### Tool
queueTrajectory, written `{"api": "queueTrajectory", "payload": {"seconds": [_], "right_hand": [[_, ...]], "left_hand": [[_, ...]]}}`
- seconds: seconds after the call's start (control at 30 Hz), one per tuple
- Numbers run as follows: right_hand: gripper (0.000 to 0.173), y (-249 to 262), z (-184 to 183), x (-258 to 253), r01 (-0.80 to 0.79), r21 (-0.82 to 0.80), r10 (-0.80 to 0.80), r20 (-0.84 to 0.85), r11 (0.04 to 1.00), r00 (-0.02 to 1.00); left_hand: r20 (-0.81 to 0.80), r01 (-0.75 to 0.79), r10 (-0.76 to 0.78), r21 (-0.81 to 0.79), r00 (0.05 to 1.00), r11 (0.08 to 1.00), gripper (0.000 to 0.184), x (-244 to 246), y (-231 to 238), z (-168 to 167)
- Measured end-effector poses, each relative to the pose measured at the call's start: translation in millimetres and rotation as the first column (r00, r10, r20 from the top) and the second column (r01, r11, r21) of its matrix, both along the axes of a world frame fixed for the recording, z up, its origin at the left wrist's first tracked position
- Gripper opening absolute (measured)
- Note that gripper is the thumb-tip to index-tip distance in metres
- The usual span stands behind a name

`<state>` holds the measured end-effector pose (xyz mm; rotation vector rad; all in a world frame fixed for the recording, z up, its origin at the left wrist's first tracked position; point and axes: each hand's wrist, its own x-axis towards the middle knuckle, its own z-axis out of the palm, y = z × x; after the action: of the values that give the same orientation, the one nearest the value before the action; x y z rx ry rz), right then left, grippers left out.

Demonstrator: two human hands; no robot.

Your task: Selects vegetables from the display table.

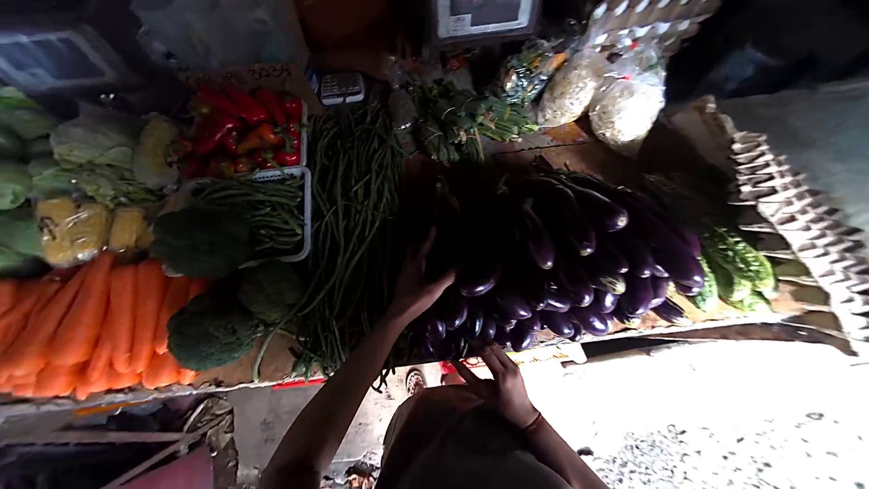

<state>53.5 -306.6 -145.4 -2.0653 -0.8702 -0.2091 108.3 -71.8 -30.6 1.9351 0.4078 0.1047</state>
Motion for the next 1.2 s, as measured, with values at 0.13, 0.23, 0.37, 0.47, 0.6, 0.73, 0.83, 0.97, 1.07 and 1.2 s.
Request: {"api": "queueTrajectory", "payload": {"seconds": [0.13,0.23,0.37,0.47,0.6,0.73,0.83,0.97,1.07,1.2], "right_hand": [[0.045,9.6,5.5,-1.8,0.043,-0.031,-0.040,0.092,0.999,0.995],[0.050,12.0,7.9,-2.1,0.055,-0.087,-0.044,0.129,0.995,0.991],[0.055,9.2,11.2,-6.0,0.041,-0.159,-0.027,0.094,0.986,0.995],[0.052,7.8,26.3,-11.8,0.060,-0.120,-0.050,0.080,0.991,0.996],[0.034,11.4,80.4,-6.3,0.084,0.057,-0.099,0.352,0.995,0.931],[0.024,34.0,141.5,22.9,0.101,-0.019,-0.079,0.494,0.995,0.866],[0.038,51.1,155.9,51.4,0.122,-0.312,0.021,0.419,0.942,0.908],[0.034,55.1,154.9,85.3,0.031,-0.481,0.155,0.343,0.876,0.927],[0.038,44.0,166.8,96.9,0.025,-0.476,0.196,0.408,0.879,0.892],[0.035,17.8,184.6,108.3,0.059,-0.308,0.137,0.577,0.949,0.805]], "left_hand": [[0.070,-0.001,0.005,-0.060,0.998,0.998,0.085,4.3,13.3,-13.3],[0.077,-0.109,0.111,-0.037,0.991,0.993,0.083,-0.1,10.0,-14.3],[-0.103,-0.234,0.241,0.072,0.965,0.969,0.076,-12.5,2.7,3.9],[-0.219,-0.144,0.164,0.106,0.962,0.984,0.058,-25.4,15.1,15.4],[-0.275,-0.026,0.008,-0.063,0.961,0.998,0.064,-30.0,31.3,17.1],[-0.301,-0.086,0.013,-0.229,0.954,0.970,0.076,-30.2,42.3,15.7],[-0.267,-0.069,0.028,-0.146,0.963,0.987,0.070,-28.5,44.6,19.3],[-0.201,-0.061,0.038,-0.109,0.979,0.992,0.052,-22.6,46.0,31.1],[-0.195,-0.067,0.034,-0.165,0.980,0.984,0.049,-21.6,48.5,37.4],[-0.208,-0.127,0.079,-0.230,0.975,0.965,0.055,-25.0,31.9,40.5]]}}
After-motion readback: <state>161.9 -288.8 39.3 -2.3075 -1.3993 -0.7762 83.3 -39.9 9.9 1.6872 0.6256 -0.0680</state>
